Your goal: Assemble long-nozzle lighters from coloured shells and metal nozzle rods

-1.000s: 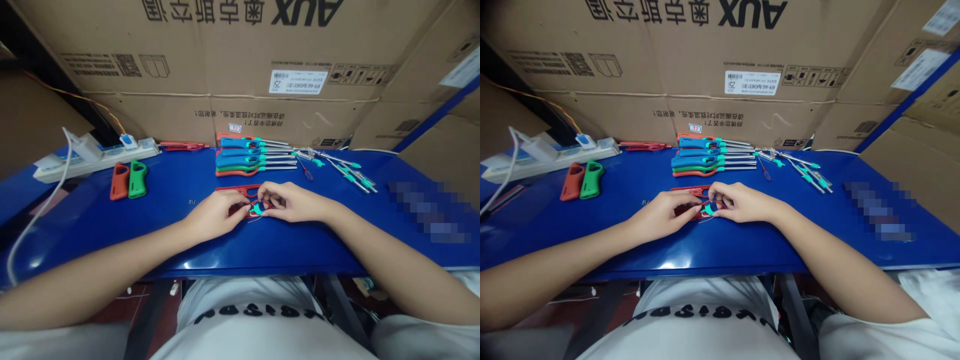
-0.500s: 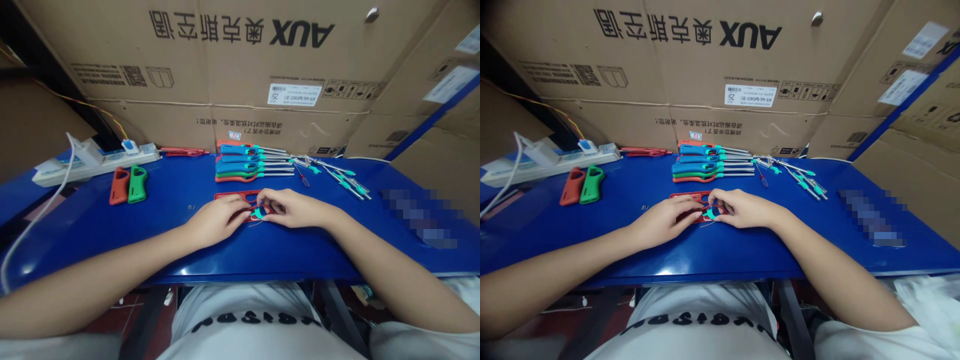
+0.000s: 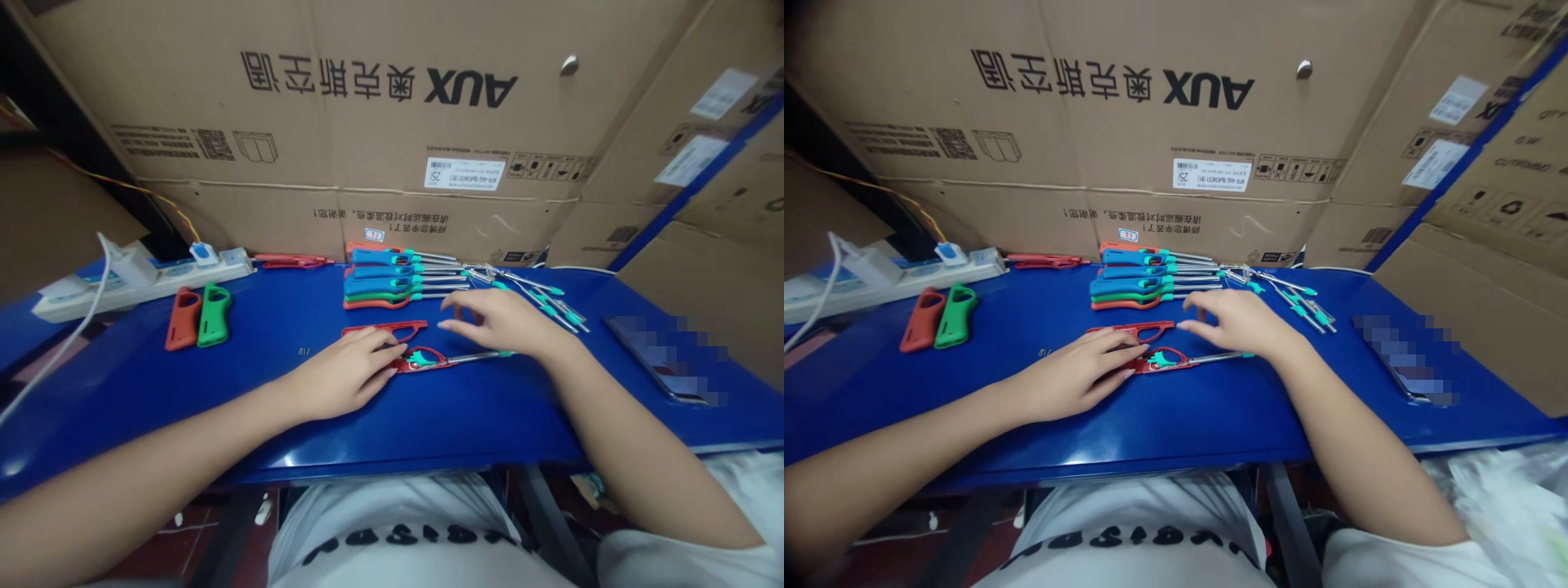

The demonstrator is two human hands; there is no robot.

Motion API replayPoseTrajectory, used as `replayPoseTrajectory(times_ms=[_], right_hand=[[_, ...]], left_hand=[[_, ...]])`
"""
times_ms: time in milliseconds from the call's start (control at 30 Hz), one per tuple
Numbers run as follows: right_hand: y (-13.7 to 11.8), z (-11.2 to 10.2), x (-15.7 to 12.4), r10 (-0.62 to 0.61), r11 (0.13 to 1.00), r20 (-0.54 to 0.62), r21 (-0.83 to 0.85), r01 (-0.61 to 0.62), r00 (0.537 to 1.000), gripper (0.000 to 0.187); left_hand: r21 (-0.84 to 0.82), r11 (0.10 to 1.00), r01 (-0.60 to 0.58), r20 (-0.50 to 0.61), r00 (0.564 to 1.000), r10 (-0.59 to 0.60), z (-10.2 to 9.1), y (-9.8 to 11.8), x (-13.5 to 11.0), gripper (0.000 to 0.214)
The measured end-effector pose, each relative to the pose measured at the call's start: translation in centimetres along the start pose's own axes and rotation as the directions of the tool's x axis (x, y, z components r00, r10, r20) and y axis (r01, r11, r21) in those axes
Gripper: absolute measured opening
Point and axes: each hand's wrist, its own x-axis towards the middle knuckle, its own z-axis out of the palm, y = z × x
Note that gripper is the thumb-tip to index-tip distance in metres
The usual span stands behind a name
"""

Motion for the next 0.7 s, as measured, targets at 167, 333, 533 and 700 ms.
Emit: replayPoseTrajectory(times_ms=[167,333,533,700], right_hand=[[4.5,-1.0,-0.4,0.465,0.839,-0.131,-0.251,-0.483,0.875,0.03],[11.2,-1.6,-2.4,0.75,0.639,0.002,-0.262,-0.723,0.662,0.029],[13.1,-0.9,-2.3,0.674,0.705,-0.114,-0.197,-0.681,0.73,0.04],[11.5,2.4,0.1,0.345,0.914,-0.121,-0.184,-0.362,0.931,0.047]], left_hand=[[-0.009,1.0,-0.028,0.005,1.0,0.028,0.0,0.0,0.0,0.033],[0.011,0.999,-0.035,0.011,0.999,0.035,0.2,-0.2,-0.1,0.034],[0.115,0.993,-0.018,0.07,0.998,0.01,0.1,0.0,-0.1,0.037],[0.091,0.996,-0.015,0.061,0.998,0.01,-0.1,0.3,0.1,0.036]])
